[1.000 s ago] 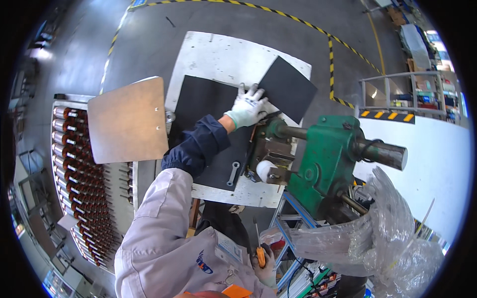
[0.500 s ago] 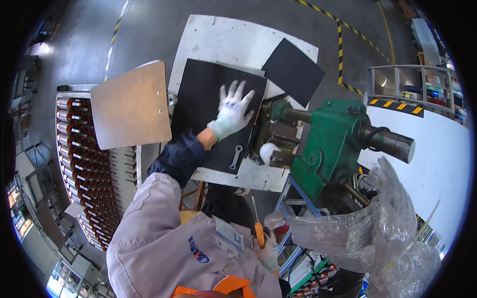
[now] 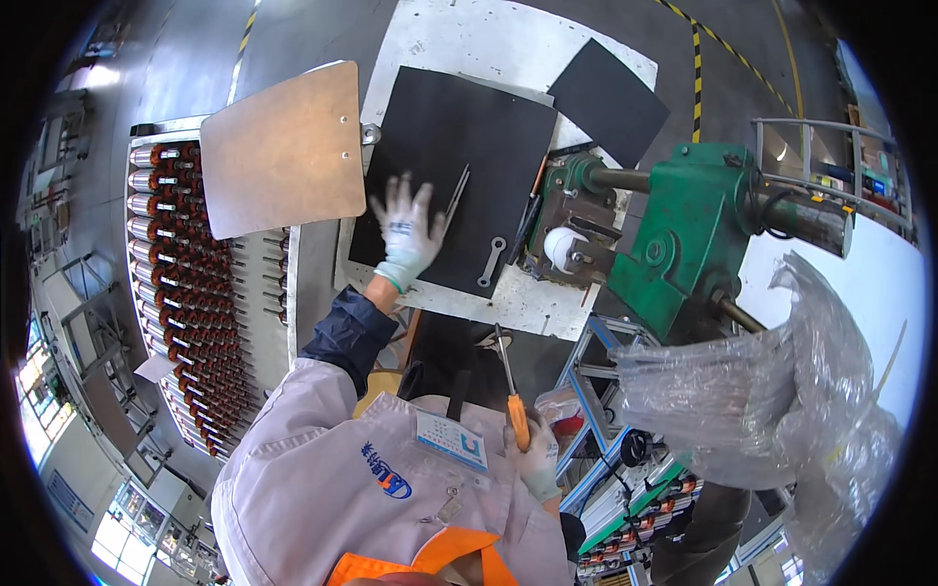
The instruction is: The person removes motor armatures from a bin, presses them in a manual press machine with a lever, and transfers them onto a conveyor line. They then rearrange a clipboard on the table and use an air blow nozzle around the machinery.
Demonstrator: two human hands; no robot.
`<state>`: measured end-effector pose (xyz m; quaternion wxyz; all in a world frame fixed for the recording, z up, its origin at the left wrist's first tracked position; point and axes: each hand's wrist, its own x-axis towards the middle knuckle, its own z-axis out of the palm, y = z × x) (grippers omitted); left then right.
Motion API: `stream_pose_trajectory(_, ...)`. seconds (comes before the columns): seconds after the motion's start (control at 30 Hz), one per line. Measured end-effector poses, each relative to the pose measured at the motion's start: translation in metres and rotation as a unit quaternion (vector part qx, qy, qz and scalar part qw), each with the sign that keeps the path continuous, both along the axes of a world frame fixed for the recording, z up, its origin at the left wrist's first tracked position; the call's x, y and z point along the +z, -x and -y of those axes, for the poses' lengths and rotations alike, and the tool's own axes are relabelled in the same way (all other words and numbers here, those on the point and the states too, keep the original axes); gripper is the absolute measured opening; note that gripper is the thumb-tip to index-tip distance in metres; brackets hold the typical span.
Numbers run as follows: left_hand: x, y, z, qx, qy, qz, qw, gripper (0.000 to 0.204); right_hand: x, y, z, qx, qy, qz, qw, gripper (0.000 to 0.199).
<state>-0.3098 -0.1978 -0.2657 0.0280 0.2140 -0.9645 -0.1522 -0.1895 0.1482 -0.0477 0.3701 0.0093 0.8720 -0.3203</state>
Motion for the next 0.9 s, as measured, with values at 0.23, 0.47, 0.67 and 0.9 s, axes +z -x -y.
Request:
stream_pose_trajectory(0.23, -0.042, -0.018, 0.027, -0.024, -0.046, -0.107, 0.993, 0.043, 0.007, 0.005, 0.014, -0.009, -0.016, 0.002, 1.000, 0.033)
stream_pose_trajectory(0.47, -0.022, -0.021, -0.013, -0.198, -0.137, -0.158, 0.958, 0.048, 0.000, 0.001, 0.013, 0.032, -0.015, -0.038, 0.999, 0.034)
stream_pose_trajectory(0.67, -0.003, -0.003, -0.019, -0.220, -0.096, -0.112, 0.964, 0.052, -0.002, -0.014, 0.013, 0.100, -0.009, -0.051, 0.994, 0.035)
stream_pose_trajectory(0.9, -0.020, 0.007, -0.029, -0.168, -0.046, 0.017, 0.985, 0.055, 0.006, -0.012, 0.031, 0.063, 0.011, -0.040, 0.997, 0.038)
